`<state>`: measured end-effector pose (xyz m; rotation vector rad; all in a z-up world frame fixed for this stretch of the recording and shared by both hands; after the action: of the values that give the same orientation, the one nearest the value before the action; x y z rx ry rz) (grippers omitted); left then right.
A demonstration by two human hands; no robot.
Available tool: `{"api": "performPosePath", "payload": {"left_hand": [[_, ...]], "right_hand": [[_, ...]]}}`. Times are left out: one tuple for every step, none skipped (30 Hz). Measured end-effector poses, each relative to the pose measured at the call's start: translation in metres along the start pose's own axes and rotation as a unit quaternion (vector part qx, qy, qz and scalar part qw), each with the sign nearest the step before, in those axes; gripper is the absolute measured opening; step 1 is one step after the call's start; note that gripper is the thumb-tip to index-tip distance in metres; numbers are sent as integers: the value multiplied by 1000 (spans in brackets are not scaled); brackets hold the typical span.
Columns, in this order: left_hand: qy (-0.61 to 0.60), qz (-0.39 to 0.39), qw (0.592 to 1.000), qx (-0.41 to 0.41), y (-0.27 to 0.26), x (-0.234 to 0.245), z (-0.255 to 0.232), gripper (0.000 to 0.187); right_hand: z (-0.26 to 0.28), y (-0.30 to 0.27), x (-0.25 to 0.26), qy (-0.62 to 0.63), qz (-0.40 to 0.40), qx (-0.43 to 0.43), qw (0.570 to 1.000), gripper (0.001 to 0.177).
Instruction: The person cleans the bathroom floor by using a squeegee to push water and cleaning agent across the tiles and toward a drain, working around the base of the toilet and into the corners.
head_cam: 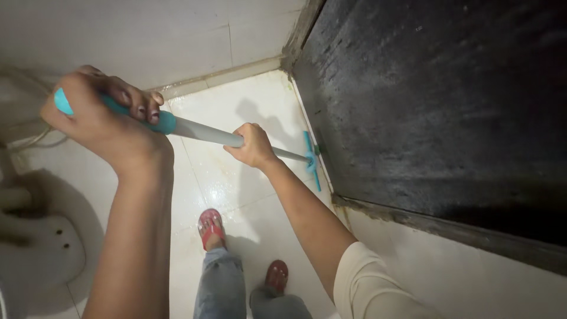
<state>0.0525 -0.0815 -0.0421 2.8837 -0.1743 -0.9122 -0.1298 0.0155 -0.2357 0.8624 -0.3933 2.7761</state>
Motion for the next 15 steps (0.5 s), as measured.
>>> {"api": "performPosePath", "payload": {"left_hand": [[-11,-11,1000,15,11,2,2,18],[-11,-11,1000,17,22,1,4,18],[-12,-9,1000,7,36,-2,6,19],[-12,-6,1000,-2,51,-3,8,20],[-11,-7,1000,-1,66,-2,11,20],[-6,-7,1000,-7,83,0,15,21],[-3,-10,1000,-11,94,4,16,22],[-1,-14,1000,-15,107,8,17,23],[-18,-26,999,-7,116,12,20,19],[-35,-38,999,1,124,16,23,16],[-35,-39,999,4,130,19,25,16],[-35,-30,999,-4,136,21,26,17],[-35,-26,999,-4,139,24,28,18],[-35,-23,999,-5,143,26,30,19],[-49,-28,998,-9,148,29,32,18]], "right_hand": [[5,13,0,4,-5,8,1000,20],[9,26,1,8,-11,17,1000,20],[13,46,3,10,-12,18,1000,20],[18,68,8,8,-24,45,999,20],[22,85,11,4,-33,70,997,20],[24,101,10,5,-32,68,997,20],[26,118,7,-9,-4,54,998,20],[28,132,2,-24,23,40,999,20],[29,142,1,-24,25,40,999,20],[34,149,2,-24,11,87,996,21],[38,153,2,-24,-4,130,991,23],[37,161,1,-25,-2,126,992,23],[36,170,0,-26,6,128,991,25],[35,177,-2,-27,14,129,991,27],[33,183,-3,-27,13,128,991,27]]}}
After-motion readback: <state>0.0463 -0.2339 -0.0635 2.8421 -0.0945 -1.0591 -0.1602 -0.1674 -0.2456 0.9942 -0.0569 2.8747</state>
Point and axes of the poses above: each hand's wrist, its own y-axis towards the middle knuckle, its own x-axis out of the back of the hand, z = x × y, the point moved 6 cm from there along y, towards the middle knuckle, and after that the axes turned 5 degrees about z, right-handed, at the moved point
